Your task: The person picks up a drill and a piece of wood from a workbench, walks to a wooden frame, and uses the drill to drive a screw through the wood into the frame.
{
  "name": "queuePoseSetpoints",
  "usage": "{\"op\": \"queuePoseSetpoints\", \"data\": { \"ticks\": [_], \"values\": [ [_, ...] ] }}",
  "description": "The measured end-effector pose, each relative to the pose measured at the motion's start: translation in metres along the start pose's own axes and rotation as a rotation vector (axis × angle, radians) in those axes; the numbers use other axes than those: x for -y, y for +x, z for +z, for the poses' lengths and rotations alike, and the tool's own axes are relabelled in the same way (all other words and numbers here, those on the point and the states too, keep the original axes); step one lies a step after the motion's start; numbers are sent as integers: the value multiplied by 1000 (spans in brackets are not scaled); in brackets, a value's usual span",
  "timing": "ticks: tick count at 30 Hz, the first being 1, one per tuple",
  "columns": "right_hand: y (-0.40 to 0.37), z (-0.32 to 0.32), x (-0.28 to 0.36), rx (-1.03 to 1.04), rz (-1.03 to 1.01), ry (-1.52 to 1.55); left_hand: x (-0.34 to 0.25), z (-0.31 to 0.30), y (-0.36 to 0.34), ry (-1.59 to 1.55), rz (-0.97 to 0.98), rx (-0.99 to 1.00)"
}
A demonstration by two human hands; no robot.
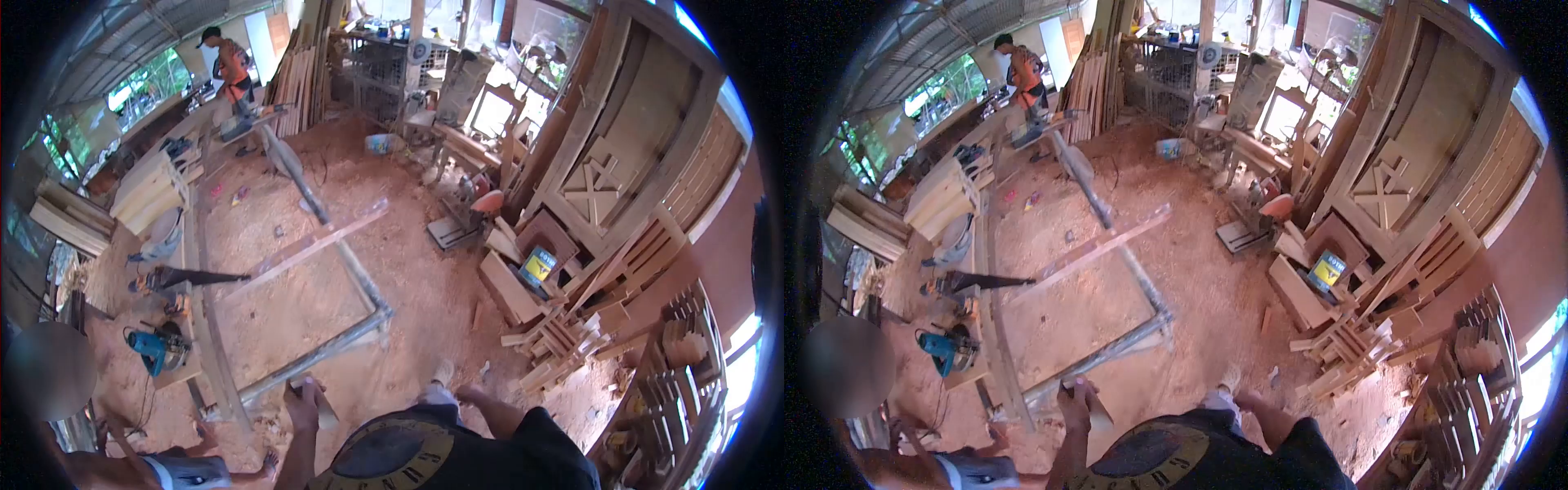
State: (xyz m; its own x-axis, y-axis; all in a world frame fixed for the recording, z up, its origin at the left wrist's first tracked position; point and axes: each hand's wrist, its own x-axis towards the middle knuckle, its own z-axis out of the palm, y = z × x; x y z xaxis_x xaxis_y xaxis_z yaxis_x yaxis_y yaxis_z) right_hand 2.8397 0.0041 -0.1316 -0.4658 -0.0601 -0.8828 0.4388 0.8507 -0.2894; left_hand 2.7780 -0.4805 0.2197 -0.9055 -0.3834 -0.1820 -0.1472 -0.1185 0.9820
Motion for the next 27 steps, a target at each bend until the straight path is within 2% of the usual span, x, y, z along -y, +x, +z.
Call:
{"op": "queuePoseSetpoints", "data": {
  "ticks": [1,2,3,5,7,8,9,11,13,15,17,20,21,23,24,25,27],
  "values": [
    [18,-14,-26,-42,-116,-9,2,29,7,28,5,24],
    [-11,-45,-14,-30,45,320,-5,58,10,58,-31,68],
    [102,-25,-105,-44,-428,-434,-2,89,16,54,-44,87],
    [120,-65,-126,-82,-319,-491,7,154,26,43,-74,120],
    [43,-149,-126,-180,-394,-796,61,219,51,140,-46,126],
    [45,-172,-140,-178,-303,-582,76,238,59,209,-39,129],
    [66,-188,-170,-195,-220,-366,63,262,59,209,-35,208],
    [64,-244,-193,-297,-154,-319,27,329,55,174,-23,377],
    [55,-300,-198,-479,-215,-651,13,376,64,264,14,477],
    [48,-348,-188,-383,-187,-843,-21,416,67,368,33,511],
    [58,-375,-180,-325,-194,-874,5,439,91,351,-35,548],
    [100,-380,-180,-327,-306,-787,44,474,142,344,-31,603],
    [104,-383,-172,-255,-355,-292,55,480,151,339,-23,602],
    [100,-392,-149,-270,-603,6,55,503,170,452,88,515],
    [93,-404,-135,-370,-829,-178,51,515,183,513,138,474],
    [92,-418,-124,-473,-1056,-358,40,526,194,504,95,491],
    [148,-427,-127,-210,-723,321,13,549,222,480,27,537]
  ]
}}
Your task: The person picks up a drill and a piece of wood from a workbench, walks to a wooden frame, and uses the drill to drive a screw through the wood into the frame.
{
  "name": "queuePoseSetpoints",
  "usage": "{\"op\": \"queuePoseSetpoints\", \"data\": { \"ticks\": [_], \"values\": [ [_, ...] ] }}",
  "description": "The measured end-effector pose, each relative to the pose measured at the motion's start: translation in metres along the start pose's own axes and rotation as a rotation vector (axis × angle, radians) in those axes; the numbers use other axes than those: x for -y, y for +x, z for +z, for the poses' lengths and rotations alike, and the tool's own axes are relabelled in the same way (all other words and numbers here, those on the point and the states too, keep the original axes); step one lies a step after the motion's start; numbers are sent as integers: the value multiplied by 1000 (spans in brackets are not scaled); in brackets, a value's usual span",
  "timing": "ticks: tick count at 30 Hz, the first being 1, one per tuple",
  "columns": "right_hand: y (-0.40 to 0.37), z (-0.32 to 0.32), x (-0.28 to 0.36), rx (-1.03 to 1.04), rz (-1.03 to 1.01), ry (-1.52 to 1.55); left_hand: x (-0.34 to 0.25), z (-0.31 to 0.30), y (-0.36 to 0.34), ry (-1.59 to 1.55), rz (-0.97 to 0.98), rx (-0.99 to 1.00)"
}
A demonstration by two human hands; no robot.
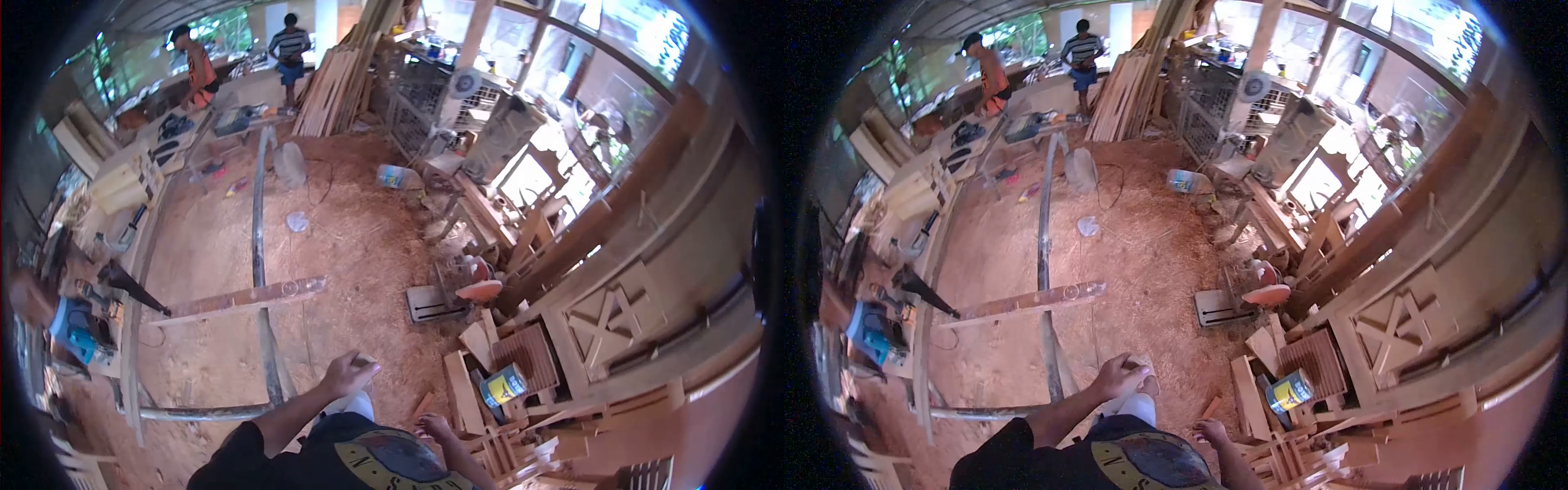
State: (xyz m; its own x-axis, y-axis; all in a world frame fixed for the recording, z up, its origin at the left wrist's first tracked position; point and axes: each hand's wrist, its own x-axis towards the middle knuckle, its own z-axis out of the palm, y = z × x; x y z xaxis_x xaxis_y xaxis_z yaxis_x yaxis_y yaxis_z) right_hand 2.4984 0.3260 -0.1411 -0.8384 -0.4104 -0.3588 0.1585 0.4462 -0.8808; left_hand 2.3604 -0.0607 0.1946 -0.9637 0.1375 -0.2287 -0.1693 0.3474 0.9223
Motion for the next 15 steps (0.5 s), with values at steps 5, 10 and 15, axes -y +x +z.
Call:
{"op": "queuePoseSetpoints", "data": {
  "ticks": [5,10,15],
  "values": [
    [74,-95,29,-137,731,670,-2,-13,109,-81,13,-21],
    [150,-193,39,-50,580,-130,-10,-49,224,-181,-34,28],
    [239,-243,110,-11,463,271,-14,-102,302,-292,-109,-79]
  ]
}}
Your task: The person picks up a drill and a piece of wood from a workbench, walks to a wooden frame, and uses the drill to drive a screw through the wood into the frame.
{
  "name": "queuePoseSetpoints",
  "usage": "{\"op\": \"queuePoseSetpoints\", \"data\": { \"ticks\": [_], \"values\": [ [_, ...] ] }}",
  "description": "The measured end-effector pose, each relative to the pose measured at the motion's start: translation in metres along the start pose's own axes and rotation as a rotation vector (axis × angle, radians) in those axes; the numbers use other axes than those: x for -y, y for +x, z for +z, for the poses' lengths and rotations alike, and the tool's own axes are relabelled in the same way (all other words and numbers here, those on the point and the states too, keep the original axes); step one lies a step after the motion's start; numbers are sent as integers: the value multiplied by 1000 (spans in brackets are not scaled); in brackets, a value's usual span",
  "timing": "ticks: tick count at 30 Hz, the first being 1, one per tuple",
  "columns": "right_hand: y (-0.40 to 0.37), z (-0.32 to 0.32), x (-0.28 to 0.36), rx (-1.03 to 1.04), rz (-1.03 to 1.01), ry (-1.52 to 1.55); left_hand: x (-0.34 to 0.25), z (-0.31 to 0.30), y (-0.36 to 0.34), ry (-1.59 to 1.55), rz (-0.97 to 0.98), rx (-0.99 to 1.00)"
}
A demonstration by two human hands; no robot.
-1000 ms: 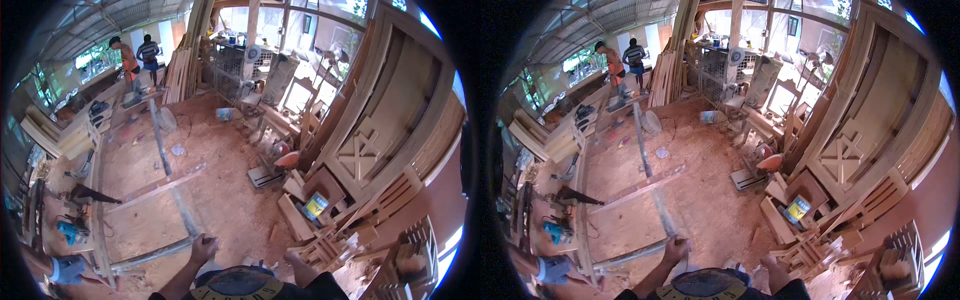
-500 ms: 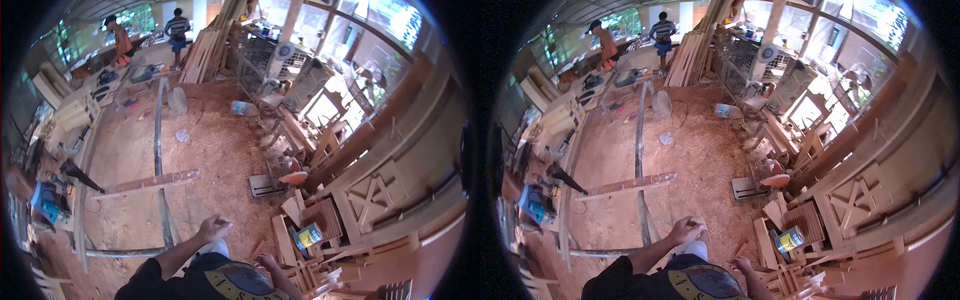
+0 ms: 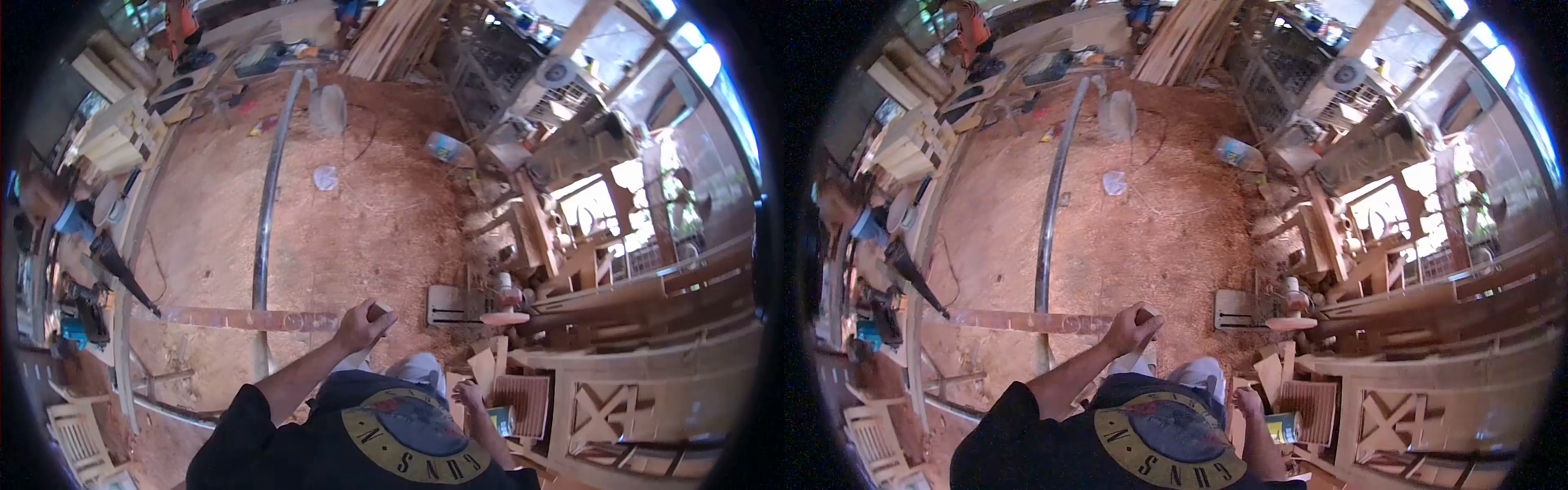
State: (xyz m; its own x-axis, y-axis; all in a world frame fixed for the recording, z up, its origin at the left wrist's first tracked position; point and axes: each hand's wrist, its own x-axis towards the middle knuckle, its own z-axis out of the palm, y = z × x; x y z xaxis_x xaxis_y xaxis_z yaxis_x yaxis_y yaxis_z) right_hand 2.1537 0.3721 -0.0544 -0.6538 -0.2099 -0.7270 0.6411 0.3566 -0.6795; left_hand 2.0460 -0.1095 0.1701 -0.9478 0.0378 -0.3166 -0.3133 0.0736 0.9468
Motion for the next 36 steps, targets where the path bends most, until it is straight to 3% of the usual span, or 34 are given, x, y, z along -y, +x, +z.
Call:
{"op": "queuePoseSetpoints", "data": {
  "ticks": [3,4,6,8,11,13,16,19,21,22,25,26,28,29,30,33,36],
  "values": [
    [72,-13,25,17,365,97,13,-20,36,-120,26,-163],
    [95,-25,25,160,250,-103,12,-26,45,-201,25,-210],
    [148,-55,39,407,-122,-896,24,-42,72,-282,-68,-252],
    [175,-69,106,443,-149,-1291,19,-53,95,-246,-26,-461],
    [245,-103,157,247,-33,-1065,6,-73,141,-387,-58,-538],
    [301,-133,181,177,-12,-946,-10,-82,181,-282,-35,-608],
    [392,-179,228,191,-86,-1004,-16,-89,238,-158,-112,-691],
    [531,-241,229,282,-319,-1033,-39,-104,303,-118,-192,-729],
    [554,-254,293,261,-298,-1088,-75,-108,329,-102,-212,-775],
    [518,-227,387,240,-437,-1814,-80,-114,340,-70,-260,-802],
    [606,-225,436,358,-719,-1832,-98,-138,380,-43,-339,-868],
    [624,-214,452,365,-682,-1616,-109,-146,394,-78,-337,-882],
    [661,-185,481,529,-249,-178,-114,-171,425,-164,-287,-907],
    [680,-170,492,627,-135,211,-103,-189,448,-215,-237,-919],
    [702,-158,507,464,-492,-544,-91,-209,470,-265,-185,-927],
    [641,-75,631,365,-390,-536,-99,-297,558,-195,-230,-932],
    [661,-33,687,300,-527,-696,-191,-387,652,29,-321,-907]
  ]
}}
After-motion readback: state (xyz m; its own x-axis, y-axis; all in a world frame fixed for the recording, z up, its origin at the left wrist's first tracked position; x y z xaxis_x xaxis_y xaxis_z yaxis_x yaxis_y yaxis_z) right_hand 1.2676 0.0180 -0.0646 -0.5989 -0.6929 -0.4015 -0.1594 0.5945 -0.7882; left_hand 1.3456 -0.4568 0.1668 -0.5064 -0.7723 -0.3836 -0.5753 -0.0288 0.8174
